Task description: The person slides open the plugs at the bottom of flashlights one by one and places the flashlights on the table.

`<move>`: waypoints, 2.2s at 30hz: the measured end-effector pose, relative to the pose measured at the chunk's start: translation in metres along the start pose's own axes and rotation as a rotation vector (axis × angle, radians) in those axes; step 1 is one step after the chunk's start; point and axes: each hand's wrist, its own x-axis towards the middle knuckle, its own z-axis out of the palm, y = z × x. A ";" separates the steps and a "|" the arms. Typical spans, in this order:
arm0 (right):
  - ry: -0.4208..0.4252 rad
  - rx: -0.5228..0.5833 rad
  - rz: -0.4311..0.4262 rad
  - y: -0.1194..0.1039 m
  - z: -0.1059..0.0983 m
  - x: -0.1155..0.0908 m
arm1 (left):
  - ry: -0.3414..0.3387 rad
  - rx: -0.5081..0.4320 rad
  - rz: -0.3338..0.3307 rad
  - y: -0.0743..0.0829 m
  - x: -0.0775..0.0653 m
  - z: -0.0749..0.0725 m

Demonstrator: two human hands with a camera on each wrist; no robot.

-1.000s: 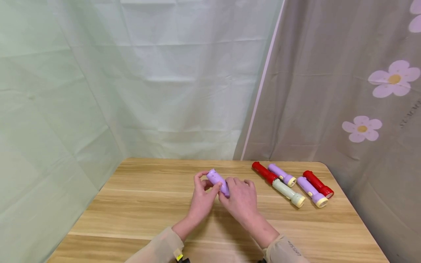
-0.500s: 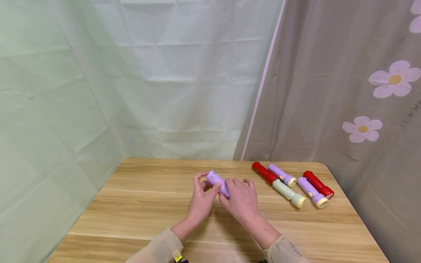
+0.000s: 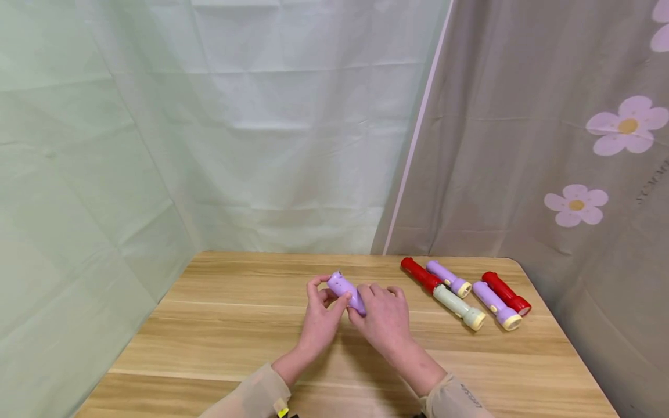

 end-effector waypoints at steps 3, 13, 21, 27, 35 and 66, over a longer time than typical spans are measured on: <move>0.002 0.002 -0.001 0.001 0.000 -0.001 | -0.003 0.001 0.002 0.000 0.000 0.000; 0.007 0.006 -0.014 0.000 -0.001 -0.001 | 0.000 0.014 0.022 0.000 -0.002 -0.001; 0.013 0.005 -0.030 0.000 -0.002 -0.002 | -0.010 0.023 0.020 0.001 -0.003 -0.002; -0.006 -0.004 -0.034 -0.001 -0.002 -0.001 | -0.018 0.026 0.018 0.002 -0.003 -0.003; -0.010 -0.002 -0.039 -0.001 -0.002 -0.002 | -0.023 0.040 0.007 0.003 -0.005 -0.004; -0.032 -0.001 -0.055 -0.001 -0.002 -0.005 | -0.047 0.062 0.017 -0.001 -0.006 -0.006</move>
